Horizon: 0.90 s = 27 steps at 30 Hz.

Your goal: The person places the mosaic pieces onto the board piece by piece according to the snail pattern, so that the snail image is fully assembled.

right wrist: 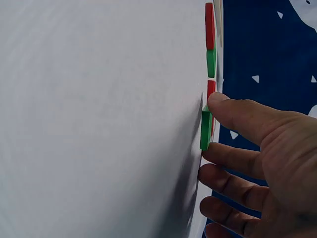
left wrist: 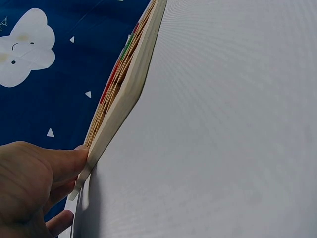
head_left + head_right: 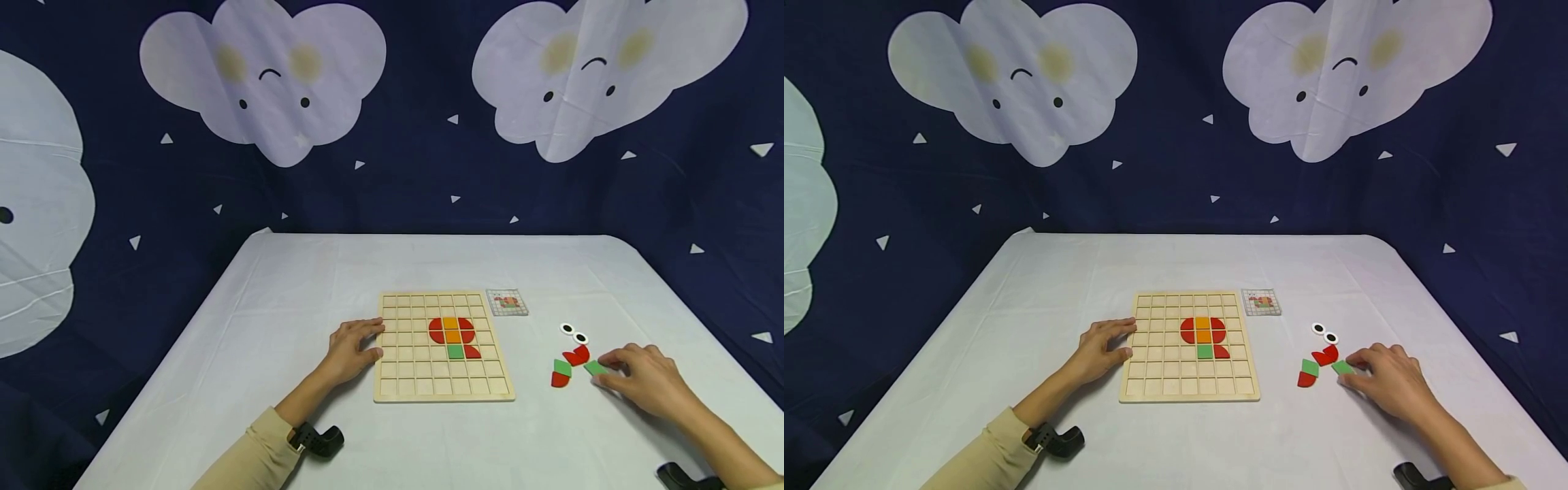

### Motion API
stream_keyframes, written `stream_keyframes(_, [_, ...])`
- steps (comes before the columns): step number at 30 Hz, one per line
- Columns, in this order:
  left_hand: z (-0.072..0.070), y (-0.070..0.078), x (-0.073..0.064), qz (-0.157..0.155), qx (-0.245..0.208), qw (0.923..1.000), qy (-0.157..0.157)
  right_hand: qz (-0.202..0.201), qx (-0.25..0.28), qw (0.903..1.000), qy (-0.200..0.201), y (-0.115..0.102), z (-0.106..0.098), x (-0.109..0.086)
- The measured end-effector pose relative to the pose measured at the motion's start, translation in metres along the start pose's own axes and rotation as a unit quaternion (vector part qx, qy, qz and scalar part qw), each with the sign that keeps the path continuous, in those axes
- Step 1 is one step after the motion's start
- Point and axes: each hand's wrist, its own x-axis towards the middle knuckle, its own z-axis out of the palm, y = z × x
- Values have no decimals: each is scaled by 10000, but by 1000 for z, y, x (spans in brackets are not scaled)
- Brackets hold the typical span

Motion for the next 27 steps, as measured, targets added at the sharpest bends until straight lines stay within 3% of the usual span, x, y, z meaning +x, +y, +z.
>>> stream_keyframes(13, [0,0,-2,19,-11,10000,50,-511,-66,9986,152,-5,6,0])
stream_keyframes(20, [0,0,-2,34,-4,10000,49,-579,-29,9981,195,-7,6,0])
stream_keyframes(27, [-1,0,-1,60,-15,10000,2,-905,291,9944,456,-37,6,8])
